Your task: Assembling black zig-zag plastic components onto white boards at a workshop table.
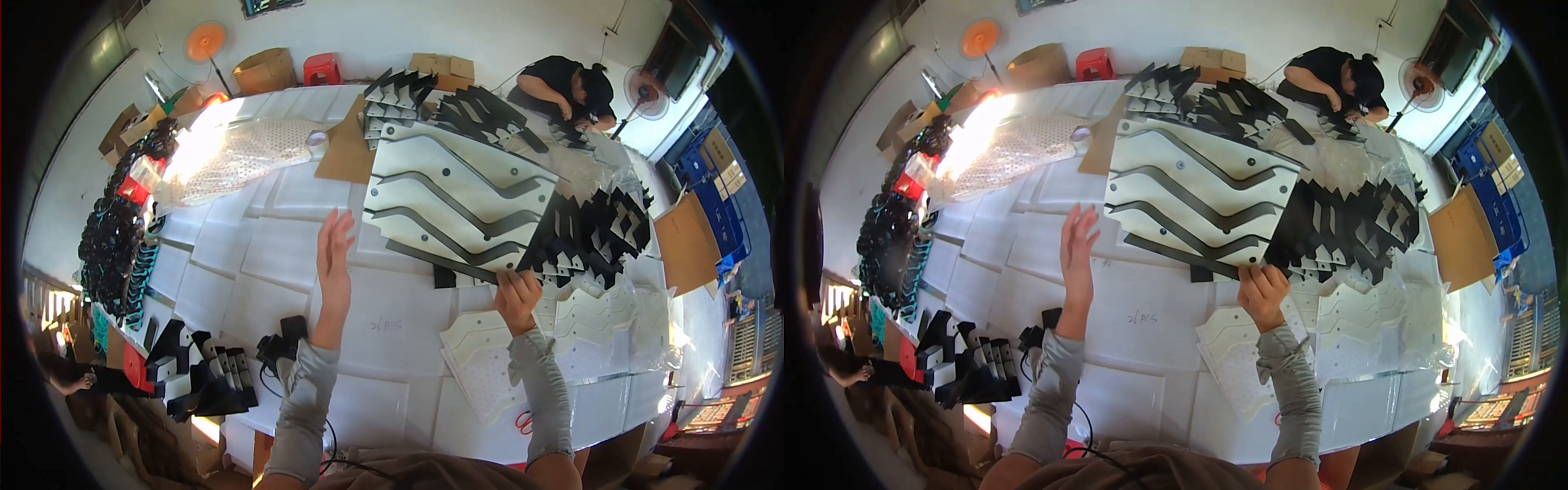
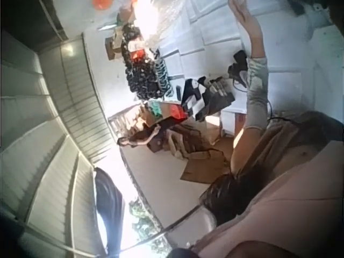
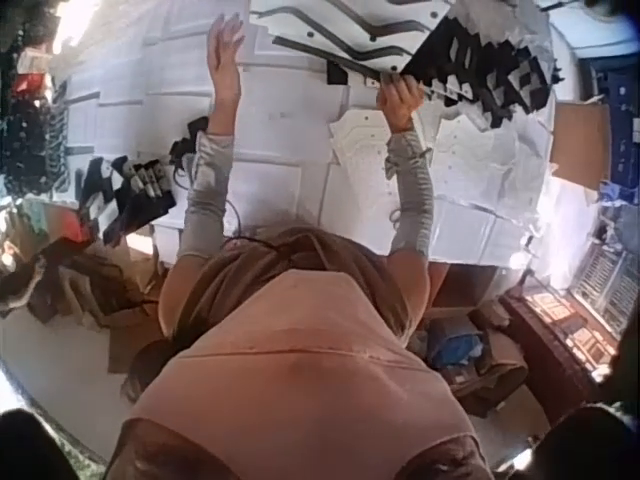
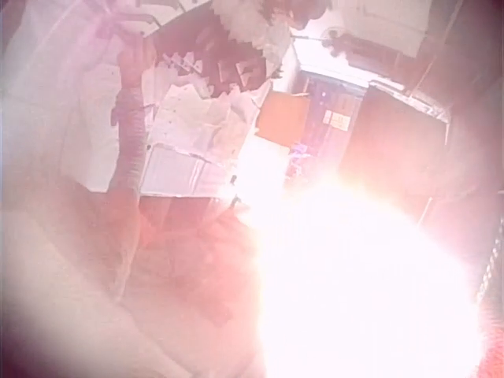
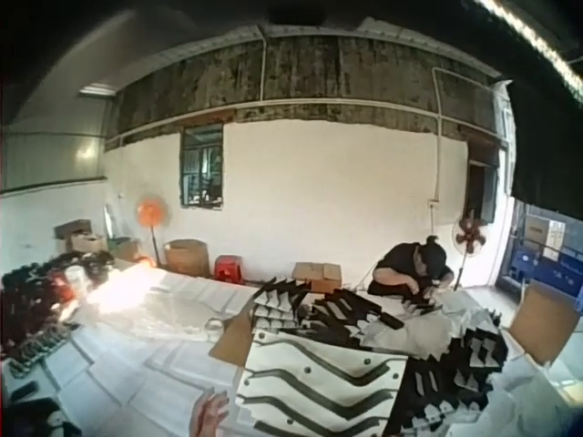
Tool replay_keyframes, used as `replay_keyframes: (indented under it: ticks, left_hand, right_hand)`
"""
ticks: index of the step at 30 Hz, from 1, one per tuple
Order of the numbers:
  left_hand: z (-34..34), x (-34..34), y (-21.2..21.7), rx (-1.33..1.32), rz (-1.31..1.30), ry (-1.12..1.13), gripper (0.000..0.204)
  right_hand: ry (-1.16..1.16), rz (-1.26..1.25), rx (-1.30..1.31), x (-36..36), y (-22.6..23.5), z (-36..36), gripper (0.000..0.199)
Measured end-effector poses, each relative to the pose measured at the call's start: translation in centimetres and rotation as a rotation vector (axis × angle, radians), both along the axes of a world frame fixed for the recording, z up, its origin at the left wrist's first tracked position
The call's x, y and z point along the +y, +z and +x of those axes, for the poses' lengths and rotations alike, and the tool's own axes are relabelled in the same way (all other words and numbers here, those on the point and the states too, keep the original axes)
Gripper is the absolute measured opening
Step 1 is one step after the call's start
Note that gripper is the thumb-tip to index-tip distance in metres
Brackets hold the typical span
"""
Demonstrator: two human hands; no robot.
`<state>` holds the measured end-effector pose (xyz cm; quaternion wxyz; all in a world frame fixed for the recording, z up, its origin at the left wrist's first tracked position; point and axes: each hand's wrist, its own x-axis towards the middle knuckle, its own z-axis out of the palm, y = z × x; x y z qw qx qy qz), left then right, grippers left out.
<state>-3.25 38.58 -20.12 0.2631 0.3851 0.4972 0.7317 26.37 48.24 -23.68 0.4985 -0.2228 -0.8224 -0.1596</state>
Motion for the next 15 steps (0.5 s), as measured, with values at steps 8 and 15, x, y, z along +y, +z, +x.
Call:
replay_keyframes:
  ticks: [8,15]
  left_hand:
    - [-1.9,2.3,11.7,-0.027,-0.045,-0.142,0.044]
    - [-1.2,0.3,13.5,0.021,0.012,-0.141,0.027]
  right_hand:
    - [0.041,-0.023,0.001,-4.8,0.7,1.0,0.022]
    - [0.084,-0.138,0.101,-5.7,0.2,0.8,0.024]
